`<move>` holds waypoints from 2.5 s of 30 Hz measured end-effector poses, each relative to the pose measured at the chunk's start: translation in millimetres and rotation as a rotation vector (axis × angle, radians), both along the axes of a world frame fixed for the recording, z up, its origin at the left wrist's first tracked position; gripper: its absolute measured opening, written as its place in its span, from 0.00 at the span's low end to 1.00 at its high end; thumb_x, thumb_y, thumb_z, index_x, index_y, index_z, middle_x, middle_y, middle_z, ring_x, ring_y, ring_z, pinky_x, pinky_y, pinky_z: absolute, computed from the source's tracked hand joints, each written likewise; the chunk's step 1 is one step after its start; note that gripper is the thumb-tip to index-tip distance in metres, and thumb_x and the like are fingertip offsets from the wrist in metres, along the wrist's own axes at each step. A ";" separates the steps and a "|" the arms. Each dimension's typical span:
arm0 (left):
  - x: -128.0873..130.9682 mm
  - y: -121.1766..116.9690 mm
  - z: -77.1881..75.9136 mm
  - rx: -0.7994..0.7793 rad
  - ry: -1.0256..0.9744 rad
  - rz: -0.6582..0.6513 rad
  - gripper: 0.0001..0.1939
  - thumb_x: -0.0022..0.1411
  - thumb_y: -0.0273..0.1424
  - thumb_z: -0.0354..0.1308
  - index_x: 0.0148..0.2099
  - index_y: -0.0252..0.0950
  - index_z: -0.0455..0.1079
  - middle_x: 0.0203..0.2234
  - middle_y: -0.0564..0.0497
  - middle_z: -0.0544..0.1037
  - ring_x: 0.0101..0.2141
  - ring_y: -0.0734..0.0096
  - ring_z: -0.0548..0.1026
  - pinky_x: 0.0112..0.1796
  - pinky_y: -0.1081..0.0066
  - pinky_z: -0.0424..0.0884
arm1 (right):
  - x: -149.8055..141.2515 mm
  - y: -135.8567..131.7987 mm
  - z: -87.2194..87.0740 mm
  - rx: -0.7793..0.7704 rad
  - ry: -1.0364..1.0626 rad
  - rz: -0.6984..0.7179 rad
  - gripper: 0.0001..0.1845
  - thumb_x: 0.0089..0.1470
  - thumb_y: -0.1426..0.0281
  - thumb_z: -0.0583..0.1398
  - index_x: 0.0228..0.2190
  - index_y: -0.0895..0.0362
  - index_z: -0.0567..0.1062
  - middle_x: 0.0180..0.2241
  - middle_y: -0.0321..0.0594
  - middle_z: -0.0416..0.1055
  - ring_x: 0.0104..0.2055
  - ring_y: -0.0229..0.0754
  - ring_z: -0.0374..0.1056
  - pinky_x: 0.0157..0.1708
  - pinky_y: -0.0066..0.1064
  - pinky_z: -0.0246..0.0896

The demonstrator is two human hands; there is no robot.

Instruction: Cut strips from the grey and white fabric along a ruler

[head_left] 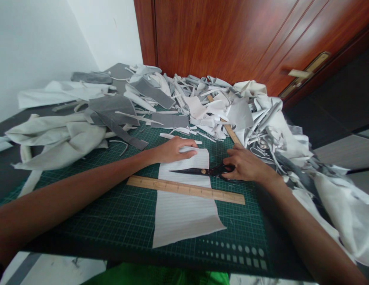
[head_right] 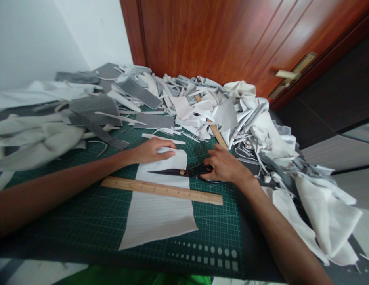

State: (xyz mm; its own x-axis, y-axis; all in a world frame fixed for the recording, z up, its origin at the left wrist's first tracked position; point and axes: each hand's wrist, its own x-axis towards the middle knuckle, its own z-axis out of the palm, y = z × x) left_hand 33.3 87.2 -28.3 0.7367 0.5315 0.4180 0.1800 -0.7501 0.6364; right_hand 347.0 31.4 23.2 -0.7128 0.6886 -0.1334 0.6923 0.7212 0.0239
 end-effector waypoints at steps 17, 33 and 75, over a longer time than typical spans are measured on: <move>3.7 -1.4 1.2 -0.007 0.023 0.030 0.14 0.73 0.40 0.56 0.45 0.35 0.77 0.34 0.50 0.83 0.34 0.68 0.78 0.40 0.71 0.69 | -24.9 -13.4 5.8 -0.004 -0.034 -0.044 0.19 0.58 0.54 0.64 0.24 0.54 0.77 0.28 0.44 0.70 0.35 0.49 0.61 0.45 0.42 0.50; 7.7 -2.9 8.4 0.025 0.040 -0.039 0.14 0.74 0.40 0.54 0.47 0.37 0.76 0.37 0.49 0.84 0.35 0.69 0.78 0.38 0.71 0.67 | -59.8 -17.1 12.3 -0.083 -0.005 -0.034 0.20 0.61 0.51 0.63 0.27 0.54 0.77 0.29 0.42 0.75 0.36 0.49 0.65 0.50 0.45 0.52; 1.6 2.4 -1.5 -0.027 -0.026 0.056 0.15 0.73 0.41 0.56 0.46 0.34 0.78 0.36 0.49 0.83 0.36 0.67 0.78 0.39 0.69 0.69 | -60.2 -13.9 8.1 -0.072 -0.026 -0.043 0.17 0.60 0.57 0.66 0.27 0.57 0.82 0.26 0.41 0.75 0.34 0.46 0.64 0.46 0.41 0.48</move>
State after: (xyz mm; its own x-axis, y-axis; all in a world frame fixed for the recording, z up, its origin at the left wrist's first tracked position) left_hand 34.9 89.6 -29.8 0.6947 0.5826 0.4219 0.2040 -0.7220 0.6612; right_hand 286.8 17.5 31.3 -0.6781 0.7066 -0.2021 0.7227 0.6911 -0.0084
